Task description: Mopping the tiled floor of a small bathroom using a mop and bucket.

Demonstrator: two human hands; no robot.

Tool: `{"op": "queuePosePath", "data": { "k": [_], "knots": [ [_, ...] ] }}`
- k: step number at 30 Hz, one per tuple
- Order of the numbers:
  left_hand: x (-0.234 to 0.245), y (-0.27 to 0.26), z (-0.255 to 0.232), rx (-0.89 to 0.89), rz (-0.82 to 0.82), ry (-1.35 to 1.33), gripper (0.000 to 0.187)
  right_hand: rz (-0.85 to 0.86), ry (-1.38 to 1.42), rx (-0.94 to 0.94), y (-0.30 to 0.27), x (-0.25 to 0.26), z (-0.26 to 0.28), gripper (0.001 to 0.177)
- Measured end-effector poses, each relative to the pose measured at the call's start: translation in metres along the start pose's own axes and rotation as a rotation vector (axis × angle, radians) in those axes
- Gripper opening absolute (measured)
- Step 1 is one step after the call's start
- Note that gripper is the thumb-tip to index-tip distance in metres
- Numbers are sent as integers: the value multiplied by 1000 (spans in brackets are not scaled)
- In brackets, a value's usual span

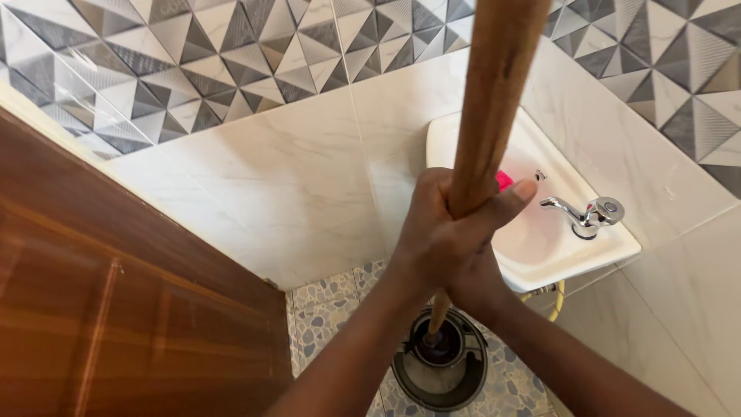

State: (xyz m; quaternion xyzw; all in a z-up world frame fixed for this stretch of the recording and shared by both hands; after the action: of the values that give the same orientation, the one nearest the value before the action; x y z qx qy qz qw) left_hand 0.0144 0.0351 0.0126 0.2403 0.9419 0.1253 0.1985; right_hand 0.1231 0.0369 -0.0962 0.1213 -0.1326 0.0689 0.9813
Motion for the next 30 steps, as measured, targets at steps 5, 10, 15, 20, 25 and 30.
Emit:
{"op": "queuePosePath", "data": {
  "k": [5,10,15,20,25,30],
  "knots": [
    [4,7,16,-12,26,54,37,-80,-63,19,-12,-16,-9,52],
    [6,10,40,-6,139,-90,46,-189,3,34,-21,-22,-14,52],
    [2,4,41,63,54,-41,31,-299,24,92,-19,-21,-12,52],
    [-9,-11,36,-3,-13,40,27,-227,-109,127,-37,-15,-31,53],
    [-23,-27,23,-105,-41,105,17,-209,93,31,-41,-19,-74,46],
    [-39,-44,-13,-106,-303,397,27,-139,230,31,-34,-22,-67,45]
  ]
}}
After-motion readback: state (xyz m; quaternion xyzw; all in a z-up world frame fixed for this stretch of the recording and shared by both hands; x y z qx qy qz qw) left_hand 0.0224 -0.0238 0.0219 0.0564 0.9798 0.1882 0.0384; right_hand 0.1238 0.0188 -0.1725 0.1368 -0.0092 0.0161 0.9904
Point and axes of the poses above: each hand's wrist, its own y-axis towards the middle knuckle, its own x-axis out of the back of the hand, z = x × y, the point moved 4 cm from there along y, towards the middle knuckle, and after that the axes turned 3 degrees about z, right-handed, at the moved point
